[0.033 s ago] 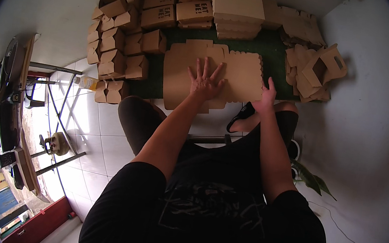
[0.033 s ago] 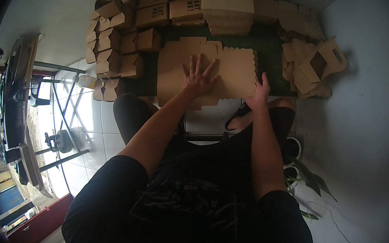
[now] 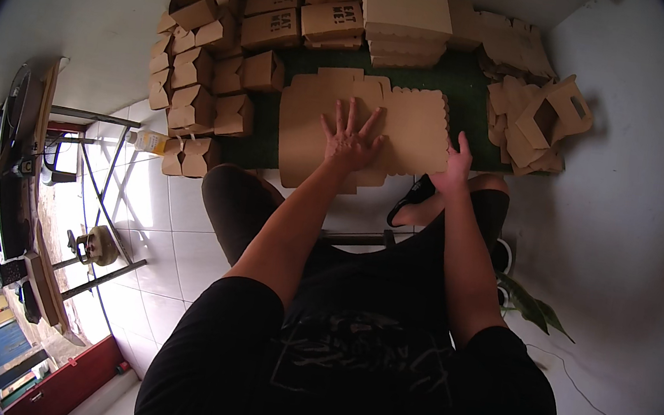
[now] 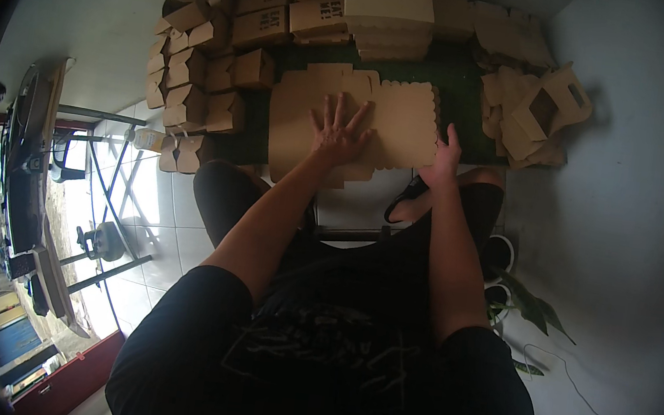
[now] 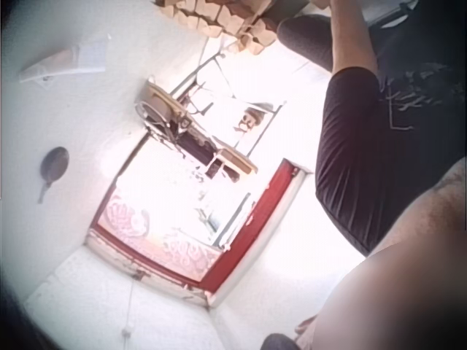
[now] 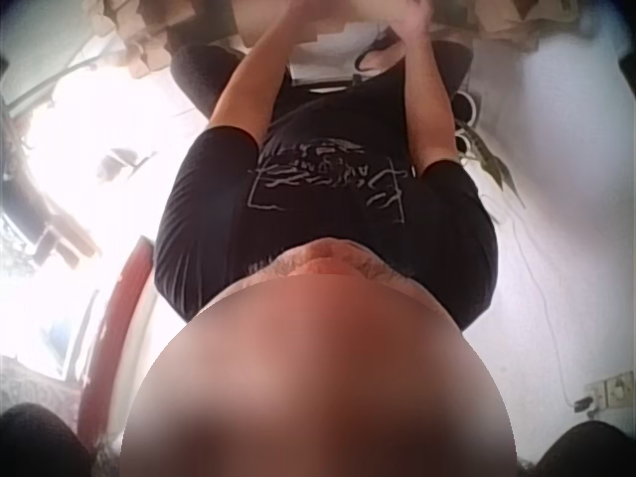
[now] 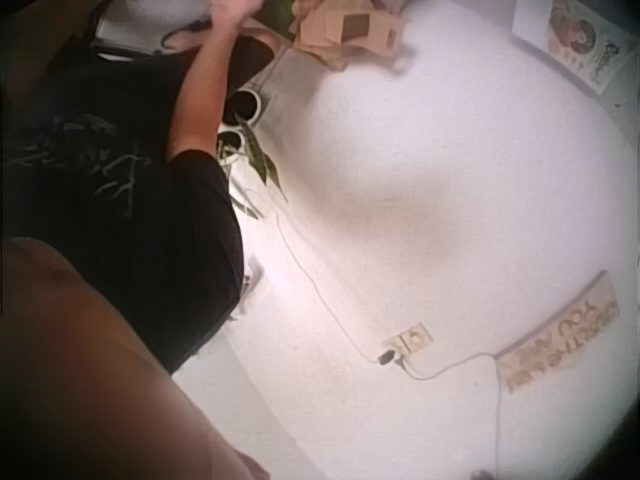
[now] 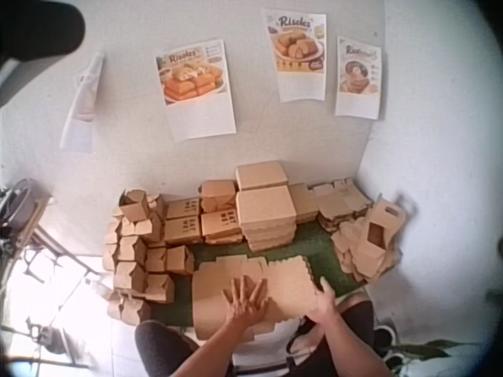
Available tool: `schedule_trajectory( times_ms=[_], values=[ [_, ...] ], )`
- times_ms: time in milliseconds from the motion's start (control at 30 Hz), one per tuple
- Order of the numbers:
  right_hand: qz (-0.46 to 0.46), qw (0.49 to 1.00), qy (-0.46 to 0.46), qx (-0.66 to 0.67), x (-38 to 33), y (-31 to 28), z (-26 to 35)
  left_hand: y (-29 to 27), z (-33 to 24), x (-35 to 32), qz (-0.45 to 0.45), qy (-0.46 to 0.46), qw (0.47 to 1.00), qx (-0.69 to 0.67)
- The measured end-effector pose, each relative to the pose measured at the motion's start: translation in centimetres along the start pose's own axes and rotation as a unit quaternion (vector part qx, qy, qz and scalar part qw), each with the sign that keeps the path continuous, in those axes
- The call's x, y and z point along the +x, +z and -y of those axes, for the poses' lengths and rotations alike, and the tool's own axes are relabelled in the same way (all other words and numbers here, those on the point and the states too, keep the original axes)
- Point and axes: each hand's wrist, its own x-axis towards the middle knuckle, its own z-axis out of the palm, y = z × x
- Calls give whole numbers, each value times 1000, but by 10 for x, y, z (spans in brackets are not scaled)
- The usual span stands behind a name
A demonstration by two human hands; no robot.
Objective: The person assembles flat cardboard box blanks into finished boxes by folding and interlocking the flaps. They handle each blank one at a time, fold the side and end flaps, then stack the completed boxes on the table.
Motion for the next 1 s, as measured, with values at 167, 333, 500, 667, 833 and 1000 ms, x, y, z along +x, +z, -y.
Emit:
schedule_trajectory(
  times_ms=[167, 333, 500, 667, 833, 1000],
  values=[
    [15, 1000, 12, 12, -12, 23, -1, 0, 0, -1, 7, -1, 1000, 3],
    [58, 997, 42, -19, -14, 43, -9, -3, -2, -1, 11, -5, 1000, -13],
    [45, 992, -4, -117, 3, 48, -31, -5, -2, -2, 13, -4, 1000, -23],
    [58, 969, -70, -229, 23, 42, -64, -5, -1, -2, 26, -5, 999, -27],
    [208, 821, -250, -470, 40, 50, -94, 3, 4, 3, 40, -5, 999, -1],
    [95, 648, -289, -698, 51, 71, -126, 51, 30, 18, 99, 22, 989, 106]
  ],
)
